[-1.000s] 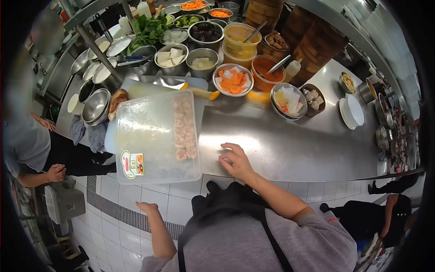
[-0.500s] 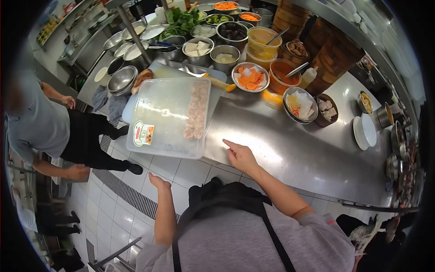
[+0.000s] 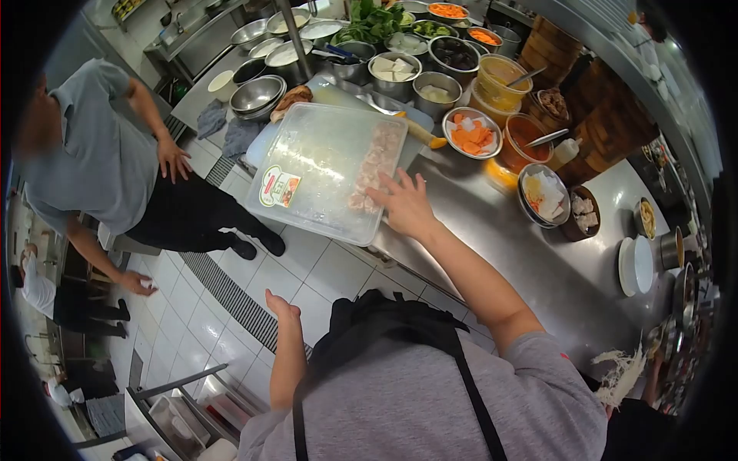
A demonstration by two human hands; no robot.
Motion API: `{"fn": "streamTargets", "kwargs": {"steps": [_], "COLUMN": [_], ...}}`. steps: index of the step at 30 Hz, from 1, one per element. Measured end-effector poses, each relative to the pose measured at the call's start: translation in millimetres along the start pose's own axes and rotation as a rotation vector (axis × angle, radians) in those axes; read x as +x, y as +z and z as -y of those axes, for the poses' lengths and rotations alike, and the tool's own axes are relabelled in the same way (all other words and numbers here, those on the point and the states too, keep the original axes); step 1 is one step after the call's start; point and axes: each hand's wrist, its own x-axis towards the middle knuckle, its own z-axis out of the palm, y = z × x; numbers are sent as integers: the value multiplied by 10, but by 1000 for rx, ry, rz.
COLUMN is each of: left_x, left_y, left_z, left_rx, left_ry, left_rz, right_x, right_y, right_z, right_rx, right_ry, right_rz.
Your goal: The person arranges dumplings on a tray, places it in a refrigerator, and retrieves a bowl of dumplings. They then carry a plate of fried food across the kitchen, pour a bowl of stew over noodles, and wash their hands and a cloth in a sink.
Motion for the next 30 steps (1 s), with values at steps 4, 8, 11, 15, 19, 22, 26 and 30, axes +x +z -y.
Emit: {"fn": "streamTargets", "kwargs": {"steps": [4,8,11,15,19,22,26,30], "left_x": [-40,-98,43,300,291,341,209,384], "left_y": [-75,-25,15,50,183,225,367,341], "left_z": [-89,-193,-201,-128,-195,-214,-331,-281], "left_rx": [-10,-7,-5,-12,11,34,18,52], "left_ry": [-18,-14,-30,-28,22,41,27,14], "left_rz": [-23,-11,-17,15,38,50,25,22], "right_x": [26,72,78,69,79,68,30,-82], "right_y": [-11,-40,-36,-29,-2,-13,47,38], "right_z": [7,0,24,40,45,65,63,110], "right_rx": [-14,-38,-30,-44,-31,-16,60,-10], "right_ry": [23,8,51,58,85,108,125,14], "right_rz": [42,86,102,103,96,112,53,25]}}
